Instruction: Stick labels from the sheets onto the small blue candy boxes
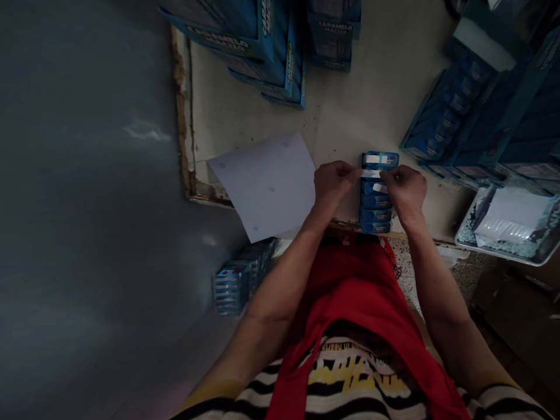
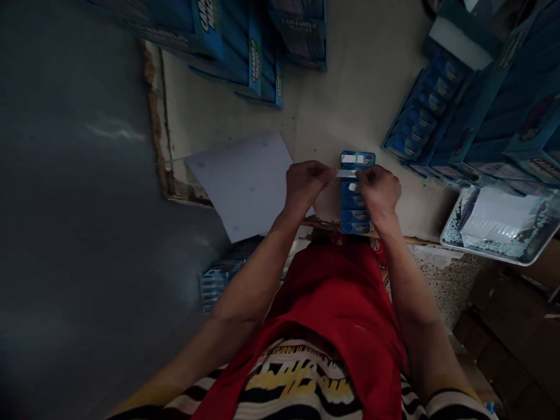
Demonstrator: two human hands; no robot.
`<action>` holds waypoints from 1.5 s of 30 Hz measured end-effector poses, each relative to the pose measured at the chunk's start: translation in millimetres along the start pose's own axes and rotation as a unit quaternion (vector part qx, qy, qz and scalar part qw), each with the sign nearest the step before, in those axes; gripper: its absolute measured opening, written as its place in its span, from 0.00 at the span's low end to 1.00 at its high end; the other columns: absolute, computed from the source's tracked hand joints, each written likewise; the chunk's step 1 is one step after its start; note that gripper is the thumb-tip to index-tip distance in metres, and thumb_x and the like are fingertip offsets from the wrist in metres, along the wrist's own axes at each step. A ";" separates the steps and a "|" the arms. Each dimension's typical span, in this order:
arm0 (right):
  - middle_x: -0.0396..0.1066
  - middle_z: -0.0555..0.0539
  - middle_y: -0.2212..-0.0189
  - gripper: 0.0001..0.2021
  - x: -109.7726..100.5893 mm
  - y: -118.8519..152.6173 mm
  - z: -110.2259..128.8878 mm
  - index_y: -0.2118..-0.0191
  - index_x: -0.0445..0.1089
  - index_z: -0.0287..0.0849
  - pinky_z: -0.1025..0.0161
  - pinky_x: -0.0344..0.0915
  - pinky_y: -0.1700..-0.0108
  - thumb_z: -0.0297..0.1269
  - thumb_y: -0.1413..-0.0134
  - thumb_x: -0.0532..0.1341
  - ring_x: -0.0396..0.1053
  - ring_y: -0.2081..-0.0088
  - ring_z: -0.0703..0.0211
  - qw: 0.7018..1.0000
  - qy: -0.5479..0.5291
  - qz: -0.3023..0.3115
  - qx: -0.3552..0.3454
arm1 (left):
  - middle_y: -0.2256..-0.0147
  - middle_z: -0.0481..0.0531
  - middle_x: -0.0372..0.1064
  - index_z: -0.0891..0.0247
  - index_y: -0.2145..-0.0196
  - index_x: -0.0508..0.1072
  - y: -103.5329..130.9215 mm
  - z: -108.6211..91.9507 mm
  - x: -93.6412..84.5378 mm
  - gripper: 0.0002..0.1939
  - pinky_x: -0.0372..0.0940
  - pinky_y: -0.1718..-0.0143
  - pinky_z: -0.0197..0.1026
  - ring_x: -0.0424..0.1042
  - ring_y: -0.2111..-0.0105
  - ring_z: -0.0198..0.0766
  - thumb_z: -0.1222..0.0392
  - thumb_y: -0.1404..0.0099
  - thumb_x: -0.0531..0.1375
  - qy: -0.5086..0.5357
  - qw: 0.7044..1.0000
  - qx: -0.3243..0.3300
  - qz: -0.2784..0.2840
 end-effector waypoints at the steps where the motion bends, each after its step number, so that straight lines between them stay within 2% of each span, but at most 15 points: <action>1: 0.81 0.45 0.69 0.15 1.6 -0.2 0.2 0.67 0.80 0.46 0.58 0.64 0.62 0.50 0.41 0.64 0.76 0.64 0.49 1.000 0.005 0.008 0.003 | 0.72 0.51 0.77 0.61 0.70 0.80 -0.8 2.5 1.2 0.09 0.69 0.62 0.41 0.76 0.66 0.41 0.53 0.39 0.68 0.003 1.000 -0.004 0.004; 7: 0.80 0.45 0.69 0.13 7.8 -5.2 -6.1 0.71 0.76 0.46 0.57 0.64 0.60 0.50 0.44 0.67 0.75 0.64 0.48 0.997 0.041 0.045 0.049 | 0.70 0.51 0.77 0.62 0.69 0.80 -7.4 22.2 9.3 0.11 0.70 0.63 0.40 0.77 0.65 0.41 0.51 0.42 0.70 0.044 0.998 -0.028 0.018; 9: 0.76 0.46 0.73 0.18 6.5 -11.3 -17.0 0.75 0.72 0.47 0.57 0.62 0.62 0.54 0.49 0.71 0.72 0.67 0.49 0.995 0.047 0.035 0.078 | 0.70 0.52 0.77 0.62 0.69 0.79 -10.9 33.8 22.9 0.13 0.70 0.63 0.40 0.77 0.65 0.41 0.50 0.42 0.71 0.101 0.991 -0.068 0.054; 12: 0.67 0.51 0.80 0.25 10.6 -19.2 -35.8 0.80 0.65 0.47 0.58 0.57 0.66 0.59 0.54 0.74 0.66 0.73 0.55 0.993 -0.003 0.045 0.105 | 0.71 0.51 0.75 0.63 0.70 0.77 -12.6 49.0 50.6 0.13 0.70 0.65 0.40 0.75 0.69 0.38 0.51 0.42 0.72 0.211 0.960 -0.147 0.111; 14: 0.62 0.53 0.82 0.27 10.3 -21.0 -42.7 0.82 0.62 0.47 0.59 0.54 0.68 0.61 0.52 0.72 0.62 0.75 0.59 0.992 -0.066 0.046 0.096 | 0.72 0.49 0.74 0.62 0.70 0.73 -12.4 56.6 57.7 0.13 0.69 0.67 0.38 0.73 0.71 0.35 0.55 0.43 0.73 0.248 0.946 -0.188 0.091; 17: 0.59 0.55 0.81 0.28 -6.6 -15.5 -45.3 0.81 0.62 0.47 0.60 0.53 0.69 0.65 0.47 0.67 0.58 0.75 0.61 0.985 -0.152 0.003 0.075 | 0.72 0.45 0.71 0.60 0.69 0.68 -4.8 59.2 39.4 0.14 0.66 0.71 0.36 0.70 0.75 0.31 0.59 0.41 0.71 0.245 0.950 -0.194 -0.021; 20: 0.61 0.54 0.78 0.28 -23.9 -0.8 -40.4 0.77 0.64 0.47 0.61 0.55 0.69 0.68 0.45 0.63 0.59 0.72 0.61 0.974 -0.211 -0.009 0.078 | 0.69 0.46 0.73 0.59 0.65 0.70 17.3 35.3 5.3 0.10 0.66 0.71 0.34 0.71 0.74 0.31 0.55 0.36 0.68 0.195 0.972 -0.097 -0.092; 21: 0.62 0.53 0.77 0.29 -27.4 4.9 -36.0 0.75 0.66 0.47 0.61 0.56 0.69 0.69 0.46 0.63 0.60 0.71 0.60 0.971 -0.226 -0.003 0.078 | 0.67 0.47 0.74 0.59 0.63 0.72 27.2 25.1 -1.9 0.10 0.66 0.70 0.34 0.72 0.73 0.31 0.52 0.35 0.67 0.177 0.979 -0.066 -0.083; 23: 0.64 0.52 0.75 0.29 -30.9 16.2 -23.9 0.73 0.67 0.46 0.61 0.57 0.68 0.70 0.47 0.64 0.62 0.70 0.60 0.964 -0.256 0.013 0.069 | 0.64 0.50 0.76 0.60 0.61 0.76 46.4 10.5 -4.0 0.14 0.68 0.69 0.34 0.74 0.70 0.33 0.47 0.35 0.67 0.175 0.983 -0.043 -0.016; 26: 0.63 0.53 0.74 0.29 -26.5 30.5 -5.9 0.72 0.68 0.46 0.61 0.58 0.67 0.70 0.49 0.66 0.60 0.70 0.61 0.950 -0.303 0.043 0.064 | 0.59 0.54 0.78 0.61 0.54 0.79 68.1 -0.3 16.2 0.25 0.71 0.68 0.37 0.76 0.68 0.36 0.43 0.43 0.72 0.255 0.954 -0.073 0.136; 29: 0.62 0.53 0.74 0.28 -18.0 39.9 5.7 0.73 0.67 0.46 0.62 0.57 0.67 0.69 0.50 0.67 0.59 0.71 0.63 0.940 -0.327 0.074 0.067 | 0.59 0.56 0.79 0.63 0.55 0.80 71.6 -2.5 31.4 0.28 0.73 0.67 0.39 0.77 0.65 0.38 0.46 0.50 0.76 0.294 0.931 -0.098 0.193; 33: 0.66 0.53 0.73 0.27 -12.8 47.6 4.4 0.70 0.68 0.46 0.62 0.59 0.67 0.68 0.52 0.68 0.62 0.70 0.62 0.933 -0.337 0.104 0.074 | 0.71 0.50 0.74 0.63 0.69 0.78 62.2 3.5 30.3 0.18 0.70 0.70 0.37 0.73 0.72 0.35 0.48 0.50 0.76 0.282 0.941 -0.093 0.161; 38: 0.74 0.54 0.73 0.35 -1.6 57.7 -20.1 0.56 0.68 0.46 0.60 0.67 0.64 0.54 0.69 0.79 0.72 0.69 0.58 0.906 -0.381 0.140 0.122 | 0.77 0.45 0.69 0.61 0.73 0.76 64.9 10.3 11.0 0.15 0.65 0.72 0.37 0.68 0.75 0.33 0.49 0.46 0.74 0.249 0.962 -0.061 0.096; 41: 0.77 0.52 0.73 0.34 -1.3 55.2 -34.9 0.56 0.67 0.45 0.57 0.69 0.63 0.51 0.70 0.78 0.76 0.68 0.53 0.923 -0.348 0.086 0.144 | 0.76 0.45 0.70 0.60 0.74 0.76 67.0 12.3 0.9 0.13 0.65 0.69 0.37 0.69 0.73 0.34 0.50 0.43 0.72 0.196 0.979 -0.034 0.040; 45: 0.77 0.51 0.73 0.27 -0.1 38.7 -27.6 0.57 0.68 0.45 0.56 0.69 0.62 0.49 0.62 0.74 0.78 0.67 0.50 0.957 -0.266 0.054 0.104 | 0.72 0.46 0.74 0.60 0.73 0.77 60.4 15.8 -3.9 0.11 0.67 0.62 0.37 0.72 0.68 0.36 0.52 0.41 0.71 0.154 0.988 -0.001 -0.032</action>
Point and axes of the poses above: each hand's wrist, its own y-axis away from the middle knuckle, its own x-axis out of the palm, z = x × y, the point moved 9 cm from there along -y, towards the middle knuckle
